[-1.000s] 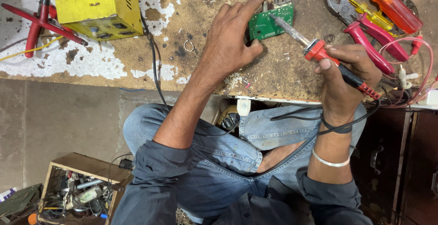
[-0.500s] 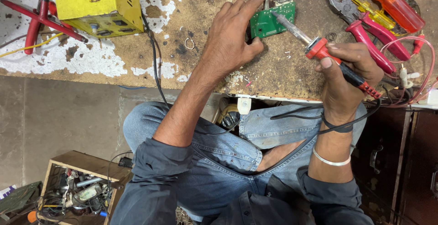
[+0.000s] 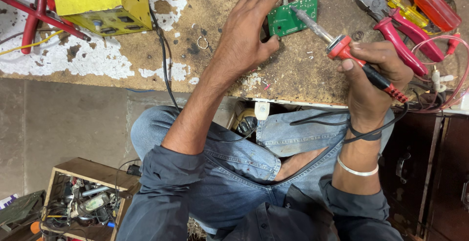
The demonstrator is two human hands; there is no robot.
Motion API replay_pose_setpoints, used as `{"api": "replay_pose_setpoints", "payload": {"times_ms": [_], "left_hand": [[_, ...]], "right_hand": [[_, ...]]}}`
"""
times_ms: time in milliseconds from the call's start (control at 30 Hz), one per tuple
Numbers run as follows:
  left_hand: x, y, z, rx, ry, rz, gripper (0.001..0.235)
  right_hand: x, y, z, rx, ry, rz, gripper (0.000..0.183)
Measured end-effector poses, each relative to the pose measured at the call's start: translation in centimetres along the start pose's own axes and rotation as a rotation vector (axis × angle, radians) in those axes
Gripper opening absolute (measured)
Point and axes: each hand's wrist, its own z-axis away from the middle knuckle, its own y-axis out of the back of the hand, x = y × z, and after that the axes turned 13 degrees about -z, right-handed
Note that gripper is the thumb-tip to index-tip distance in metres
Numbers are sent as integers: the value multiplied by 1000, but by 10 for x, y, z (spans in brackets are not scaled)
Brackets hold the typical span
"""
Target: The person uses a soldering iron to apply heat to various points on a green circuit board. They hold the board with one hand and the soldering iron with the other, moving between different components on the board.
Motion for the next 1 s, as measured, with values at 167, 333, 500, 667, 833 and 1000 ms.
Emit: {"api": "replay_pose_setpoints", "payload": {"times_ms": [167, 333, 500, 667, 833, 1000], "left_hand": [[-3, -5, 1, 15, -18, -1, 88], [-4, -5, 2, -7, -3, 2, 88], [-2, -4, 2, 45, -40, 19, 88], [-1, -2, 1, 36, -41, 16, 90], [-1, -1, 4, 14, -25, -7, 88], [-3, -10, 4, 49, -30, -18, 86]], "right_hand": [[-1, -1, -3, -19, -34, -106, 16], [-2, -1, -4, -15, -55, -155, 17], [0, 0, -3, -19, -26, -171, 18], [1, 0, -4, 25, -31, -114, 21], [-1, -1, -3, 25, -29, -118, 24], [1, 0, -3, 47, -19, -104, 26]]}}
